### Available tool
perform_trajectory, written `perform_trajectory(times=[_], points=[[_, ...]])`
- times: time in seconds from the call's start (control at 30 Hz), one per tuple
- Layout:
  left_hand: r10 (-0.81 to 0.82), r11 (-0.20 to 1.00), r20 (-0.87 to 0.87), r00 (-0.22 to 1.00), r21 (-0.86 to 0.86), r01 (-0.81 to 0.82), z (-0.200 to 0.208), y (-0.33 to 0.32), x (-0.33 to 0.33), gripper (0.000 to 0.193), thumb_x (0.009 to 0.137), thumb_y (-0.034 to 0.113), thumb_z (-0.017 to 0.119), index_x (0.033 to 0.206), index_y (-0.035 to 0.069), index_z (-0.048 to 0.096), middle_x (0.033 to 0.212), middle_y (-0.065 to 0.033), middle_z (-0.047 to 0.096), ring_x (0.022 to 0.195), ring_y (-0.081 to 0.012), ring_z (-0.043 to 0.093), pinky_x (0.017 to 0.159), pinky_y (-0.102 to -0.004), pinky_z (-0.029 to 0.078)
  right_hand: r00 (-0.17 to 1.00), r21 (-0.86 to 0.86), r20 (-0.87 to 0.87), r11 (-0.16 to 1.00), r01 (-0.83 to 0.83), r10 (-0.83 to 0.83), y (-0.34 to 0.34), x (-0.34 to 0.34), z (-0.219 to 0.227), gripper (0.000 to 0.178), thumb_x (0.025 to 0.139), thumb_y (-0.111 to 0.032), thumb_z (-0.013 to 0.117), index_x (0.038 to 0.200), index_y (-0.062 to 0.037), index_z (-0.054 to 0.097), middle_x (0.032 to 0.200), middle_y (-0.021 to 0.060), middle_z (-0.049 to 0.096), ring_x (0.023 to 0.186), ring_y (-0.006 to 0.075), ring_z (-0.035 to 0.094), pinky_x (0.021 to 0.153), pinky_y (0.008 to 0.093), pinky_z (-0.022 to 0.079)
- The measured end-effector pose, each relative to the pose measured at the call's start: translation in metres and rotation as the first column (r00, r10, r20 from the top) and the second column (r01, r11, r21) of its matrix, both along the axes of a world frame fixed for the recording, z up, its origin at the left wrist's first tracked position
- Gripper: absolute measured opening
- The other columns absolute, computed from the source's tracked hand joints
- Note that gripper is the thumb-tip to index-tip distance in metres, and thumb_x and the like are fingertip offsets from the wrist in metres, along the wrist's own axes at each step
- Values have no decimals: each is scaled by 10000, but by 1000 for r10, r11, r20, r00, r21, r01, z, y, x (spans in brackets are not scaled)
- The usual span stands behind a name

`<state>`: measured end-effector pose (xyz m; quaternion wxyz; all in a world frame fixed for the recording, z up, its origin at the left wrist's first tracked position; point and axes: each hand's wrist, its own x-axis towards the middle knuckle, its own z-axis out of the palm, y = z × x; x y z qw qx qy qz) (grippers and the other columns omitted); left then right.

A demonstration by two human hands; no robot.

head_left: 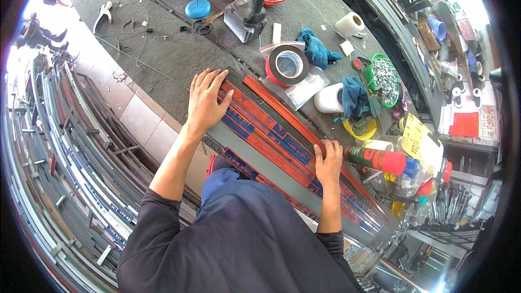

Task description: The person assembles a small metal window frame component by hand. They insert a small metal piece into a profile, then wrap and press a red adhesive strip around the joint to secure it.

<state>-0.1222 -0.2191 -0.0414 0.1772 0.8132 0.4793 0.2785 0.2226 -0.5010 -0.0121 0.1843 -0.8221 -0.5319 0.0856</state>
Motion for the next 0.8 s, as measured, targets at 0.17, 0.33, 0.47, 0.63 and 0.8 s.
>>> perform_trajectory(times=[0.17, 0.33, 0.47, 0.63, 0.8], points=[[-73, 993, 118, 990, 100, 62, 11, -32, 15, 581, 948, 207, 912, 1501, 116, 758, 1629, -199, 674, 1602, -452, 562, 1381, -623, 403, 997, -62, -80, 998, 11, -16, 9, 2, 13, 282, 1101, -263, 822, 1233, -15, 796, 1237, 195, 709, 1182, 426, 672, 1045, 539, 554], [-749, 648, 242, 617, 73, 758, 16, -101, 83, 640, 951, 248, 898, 1523, 36, 706, 1668, -213, 631, 1656, -417, 520, 1398, -617, 388, 966, -37, -258, 999, -8, -2, 32, 3, 19, 220, 1089, -188, 821, 1182, 9, 797, 1131, 207, 740, 1059, 427, 731, 938, 505, 589], [-856, 510, 66, 512, -48, 859, 7, -120, 106, 805, 1000, 370, 853, 1652, -32, 607, 1806, -224, 513, 1745, -376, 409, 1443, -576, 325, 946, -59, -321, 995, -79, 56, 51, 13, 20, 140, 1065, -107, 826, 1110, 23, 800, 1014, 206, 764, 923, 420, 770, 825, 477, 602], [-871, 488, -9, 491, -126, 864, 2, -121, 105, 1009, 1014, 546, 801, 1780, -26, 478, 1913, -191, 382, 1804, -341, 301, 1477, -552, 234, 922, -36, -328, 973, -229, 205, 61, 26, 15, 108, 1032, -50, 848, 1091, 20, 790, 985, 191, 766, 881, 402, 766, 783, 464, 588], [-892, 447, -22, 451, -189, 874, -1, -124, 110, 1038, 1003, 539, 745, 1785, -74, 444, 1935, -220, 329, 1825, -347, 246, 1499, -535, 176, 913, 0, -339, 970, -241, 227, 62, 28, 3, 114, 1006, -13, 861, 1065, 9, 765, 938, 172, 745, 803, 357, 730, 726, 438, 568]])
